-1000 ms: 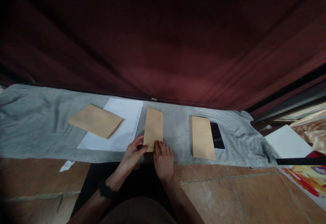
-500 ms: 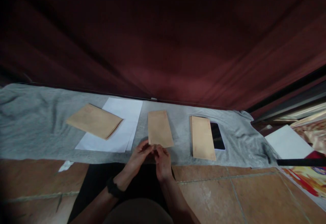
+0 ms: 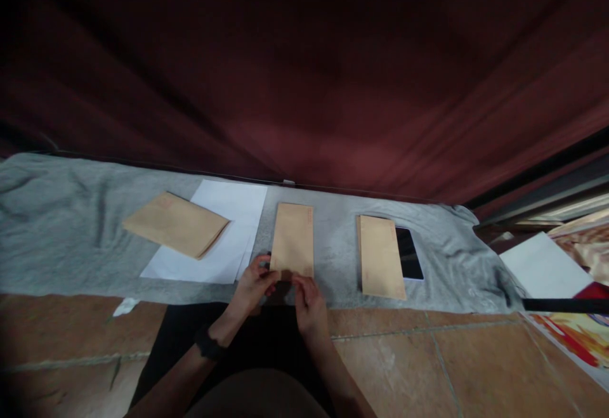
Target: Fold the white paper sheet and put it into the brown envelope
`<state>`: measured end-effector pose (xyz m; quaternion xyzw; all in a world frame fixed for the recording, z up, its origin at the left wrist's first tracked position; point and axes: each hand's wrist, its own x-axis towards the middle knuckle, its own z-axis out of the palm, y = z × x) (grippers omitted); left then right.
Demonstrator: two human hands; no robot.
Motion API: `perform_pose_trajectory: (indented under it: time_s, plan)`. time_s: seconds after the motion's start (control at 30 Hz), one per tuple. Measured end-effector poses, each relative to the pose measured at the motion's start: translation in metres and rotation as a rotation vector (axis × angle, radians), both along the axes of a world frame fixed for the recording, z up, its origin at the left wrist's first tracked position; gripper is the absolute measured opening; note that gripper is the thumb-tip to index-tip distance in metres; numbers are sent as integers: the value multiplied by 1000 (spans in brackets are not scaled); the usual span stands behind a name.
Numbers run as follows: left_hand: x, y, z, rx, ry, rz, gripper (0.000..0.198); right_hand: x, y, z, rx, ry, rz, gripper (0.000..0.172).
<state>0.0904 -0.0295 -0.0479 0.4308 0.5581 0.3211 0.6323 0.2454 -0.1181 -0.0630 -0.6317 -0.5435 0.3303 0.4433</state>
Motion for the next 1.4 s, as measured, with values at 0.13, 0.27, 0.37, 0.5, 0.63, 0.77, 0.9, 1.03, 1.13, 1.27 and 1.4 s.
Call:
perform_pose_trajectory:
  time_s: [0.13,0.27,0.37,0.5,0.63,0.77,0.9,1.03,1.13,1.27,1.4]
  plan:
    - [-2,-5,-2,75,193,-65,47,7,-1,5,199,-639,171,50]
    - [-6,-8,1,391,634,-115,24,7,-1,-1,223,-891,230,61]
    - [-1,0,4,770,770,-232,28,7,-1,-4,235,-905,255,63]
    - [20,37,0,1039,780,-439,48,8,-2,-4,224,-885,259,60]
    - [40,90,-13,1026,863,-531,55,7,-1,-3,202,-883,254,58]
    - [50,130,-19,1035,910,-605,58,5,0,0,192,-891,255,58]
    - [55,145,-21,1078,919,-670,56,5,-1,2,191,-903,267,58]
    - [55,141,-22,1107,891,-756,55,6,-1,2,186,-895,262,57]
    - [52,131,-22,1139,867,-806,55,6,0,-1,201,-873,257,57]
    - [44,114,-24,1204,829,-872,53,8,0,-7,228,-828,250,54]
    - [34,91,-24,1258,800,-892,52,12,1,-12,269,-754,246,50]
